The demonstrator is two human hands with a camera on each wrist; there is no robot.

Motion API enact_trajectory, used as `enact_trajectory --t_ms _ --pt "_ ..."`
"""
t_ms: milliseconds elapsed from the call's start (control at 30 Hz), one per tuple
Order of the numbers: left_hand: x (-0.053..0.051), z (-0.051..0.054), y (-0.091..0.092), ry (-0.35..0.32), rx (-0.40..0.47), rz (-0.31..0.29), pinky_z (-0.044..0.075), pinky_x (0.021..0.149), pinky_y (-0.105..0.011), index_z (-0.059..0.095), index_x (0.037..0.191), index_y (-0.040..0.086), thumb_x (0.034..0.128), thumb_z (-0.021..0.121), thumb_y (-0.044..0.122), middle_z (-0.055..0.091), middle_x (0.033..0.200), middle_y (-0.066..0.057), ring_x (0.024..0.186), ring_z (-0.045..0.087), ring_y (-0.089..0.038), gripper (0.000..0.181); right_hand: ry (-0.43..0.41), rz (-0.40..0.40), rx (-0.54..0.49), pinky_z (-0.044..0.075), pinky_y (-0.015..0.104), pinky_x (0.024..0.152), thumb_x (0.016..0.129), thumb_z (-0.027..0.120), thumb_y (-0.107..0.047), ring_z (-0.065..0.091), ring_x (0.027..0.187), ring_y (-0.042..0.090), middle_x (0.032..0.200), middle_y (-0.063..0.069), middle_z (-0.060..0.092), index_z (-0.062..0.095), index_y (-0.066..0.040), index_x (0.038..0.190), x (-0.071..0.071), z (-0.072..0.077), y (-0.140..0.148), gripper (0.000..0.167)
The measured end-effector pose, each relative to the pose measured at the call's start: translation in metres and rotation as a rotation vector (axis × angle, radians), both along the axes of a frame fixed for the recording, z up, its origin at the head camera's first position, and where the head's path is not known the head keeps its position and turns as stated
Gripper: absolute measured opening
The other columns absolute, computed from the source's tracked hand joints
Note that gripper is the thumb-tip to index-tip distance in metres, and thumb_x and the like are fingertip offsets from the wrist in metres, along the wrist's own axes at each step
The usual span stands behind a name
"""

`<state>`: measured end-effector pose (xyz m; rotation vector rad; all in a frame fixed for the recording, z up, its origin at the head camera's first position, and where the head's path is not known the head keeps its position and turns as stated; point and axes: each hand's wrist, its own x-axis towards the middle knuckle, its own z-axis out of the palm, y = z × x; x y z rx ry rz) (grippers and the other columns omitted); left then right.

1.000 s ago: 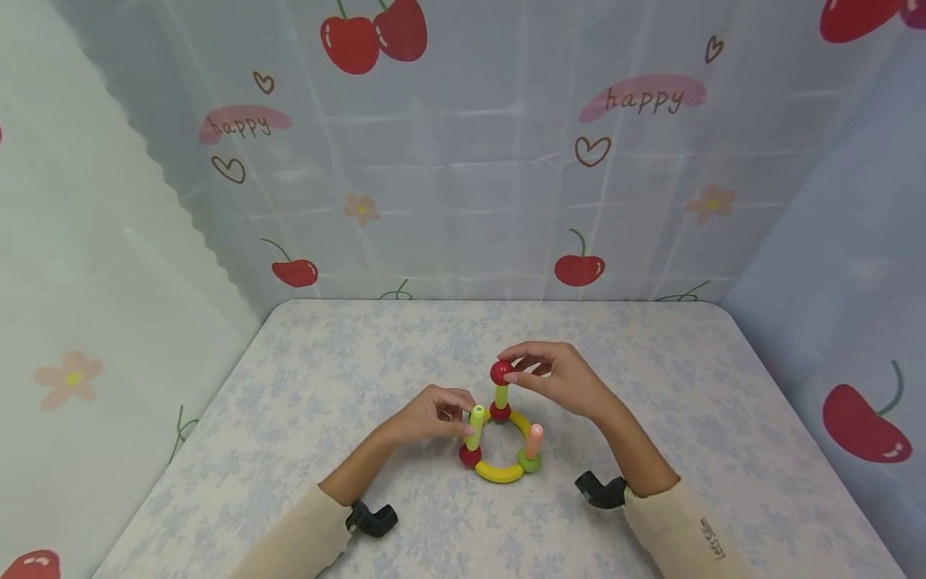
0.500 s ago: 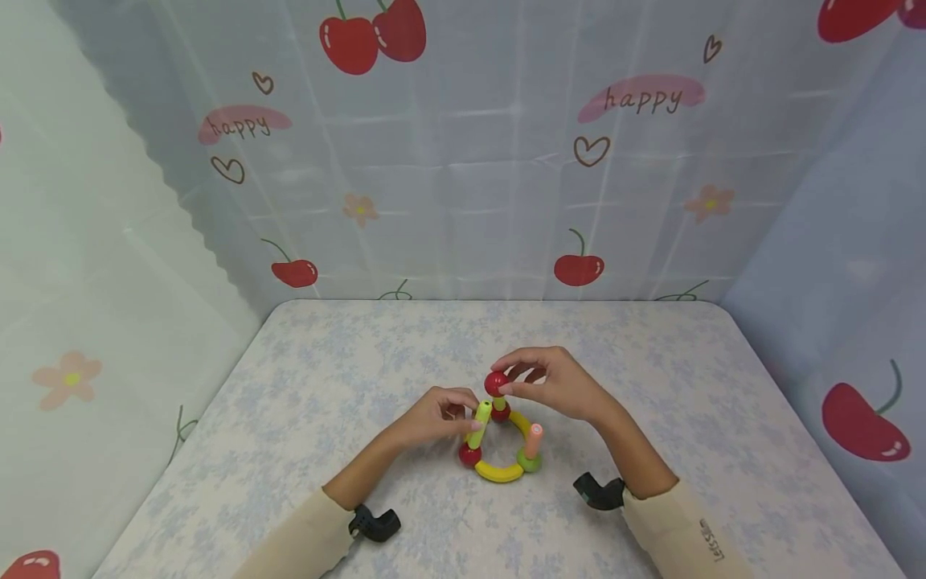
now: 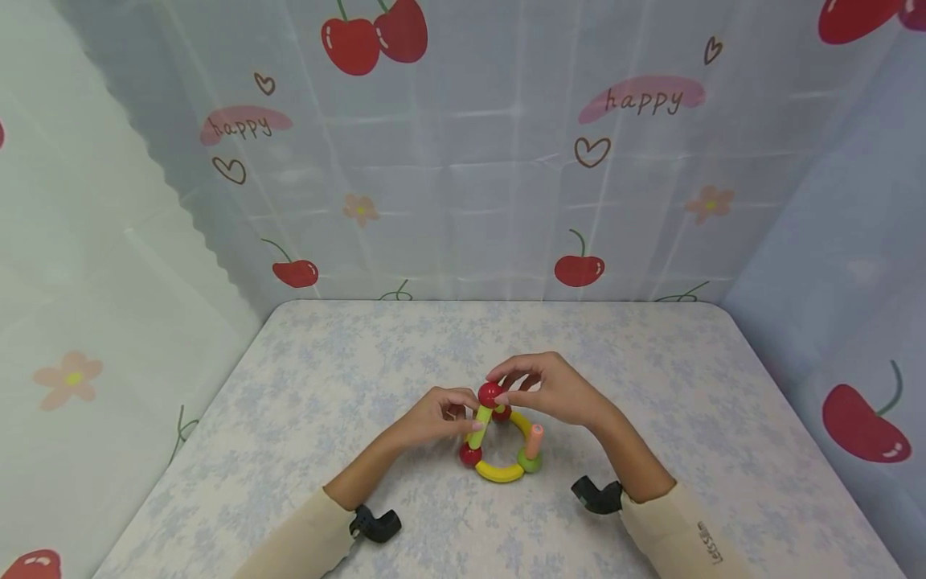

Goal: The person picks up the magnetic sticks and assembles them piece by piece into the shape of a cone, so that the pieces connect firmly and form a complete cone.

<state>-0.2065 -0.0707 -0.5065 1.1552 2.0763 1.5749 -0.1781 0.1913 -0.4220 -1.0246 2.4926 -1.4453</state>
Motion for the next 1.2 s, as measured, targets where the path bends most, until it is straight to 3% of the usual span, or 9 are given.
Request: enact_trajectory --t_ms 133,267,500,567,667,833,1033,1200 --pt "0.000 -0.001 0.001 -0.008 0.000 -0.001 0.043 0.059 -0.022 0.076 0.103 0.006 0.0940 0.073 0.007 0.070 0.097 0.000 0.067 0.052 -0.009 0.009 0.008 -0.017 0.013 0.057 0.035 0.081 0.091 0.078 -0.018 0.068 0.097 0.015 0.108 -0.006 0.074 0.075 -0.016 0.116 0.002 0.002 0.003 0.025" --pt "-0.001 0.000 -0.001 -0.020 -0.011 0.021 0.045 0.059 -0.022 0.076 0.108 0.009 0.0933 0.075 0.011 0.070 0.098 0.001 0.066 0.054 -0.010 0.014 0.027 -0.089 0.042 0.056 0.035 0.084 0.095 0.074 -0.019 0.067 0.100 0.013 0.111 -0.008 0.073 0.075 -0.016 0.117 0.003 0.007 0.011 0.022" --pt "-0.006 0.014 -0.011 -0.003 -0.006 0.137 0.043 0.058 -0.024 0.074 0.119 0.017 0.0940 0.075 0.018 0.068 0.098 0.002 0.065 0.058 -0.018 0.025 0.028 -0.176 0.114 0.056 0.034 0.083 0.097 0.071 -0.025 0.067 0.099 0.011 0.111 -0.008 0.073 0.075 -0.019 0.116 0.007 0.011 0.036 0.020" --pt "-0.007 0.018 -0.012 -0.003 -0.002 0.148 0.043 0.058 -0.024 0.073 0.123 0.018 0.0938 0.075 0.016 0.069 0.101 0.002 0.067 0.059 -0.022 0.029 0.008 -0.169 0.139 0.056 0.034 0.083 0.097 0.071 -0.025 0.067 0.098 0.011 0.111 -0.008 0.073 0.075 -0.022 0.116 0.009 0.011 0.043 0.019" --pt "-0.007 0.024 -0.011 0.001 -0.018 0.115 0.047 0.060 -0.024 0.071 0.128 0.017 0.0939 0.075 0.017 0.070 0.106 -0.001 0.070 0.062 -0.026 0.034 -0.021 -0.143 0.165 0.056 0.034 0.084 0.096 0.073 -0.021 0.067 0.096 0.011 0.110 -0.008 0.073 0.074 -0.023 0.117 0.013 0.011 0.052 0.020" --pt "-0.003 0.032 -0.006 -0.004 -0.083 0.068 0.050 0.065 -0.025 0.069 0.130 0.020 0.0928 0.077 0.022 0.071 0.108 0.001 0.077 0.064 -0.019 0.038 -0.063 -0.065 0.196 0.057 0.031 0.083 0.092 0.077 -0.020 0.068 0.096 0.013 0.108 -0.007 0.073 0.073 -0.022 0.119 0.021 0.006 0.057 0.027" --pt "0.000 0.028 -0.002 -0.030 -0.089 0.067 0.049 0.061 -0.024 0.070 0.131 0.016 0.0920 0.077 0.017 0.071 0.106 0.005 0.076 0.064 -0.014 0.039 -0.098 0.056 0.189 0.058 0.033 0.081 0.091 0.079 -0.028 0.068 0.095 0.014 0.113 0.005 0.073 0.074 -0.016 0.119 0.028 -0.005 0.049 0.031" --pt "0.001 0.026 0.001 -0.022 -0.073 0.062 0.048 0.061 -0.023 0.071 0.129 0.014 0.0919 0.077 0.015 0.071 0.104 0.002 0.076 0.064 -0.014 0.038 -0.070 0.077 0.150 0.059 0.034 0.080 0.091 0.078 -0.024 0.068 0.093 0.012 0.108 -0.002 0.074 0.076 -0.017 0.114 0.030 -0.014 0.042 0.024"
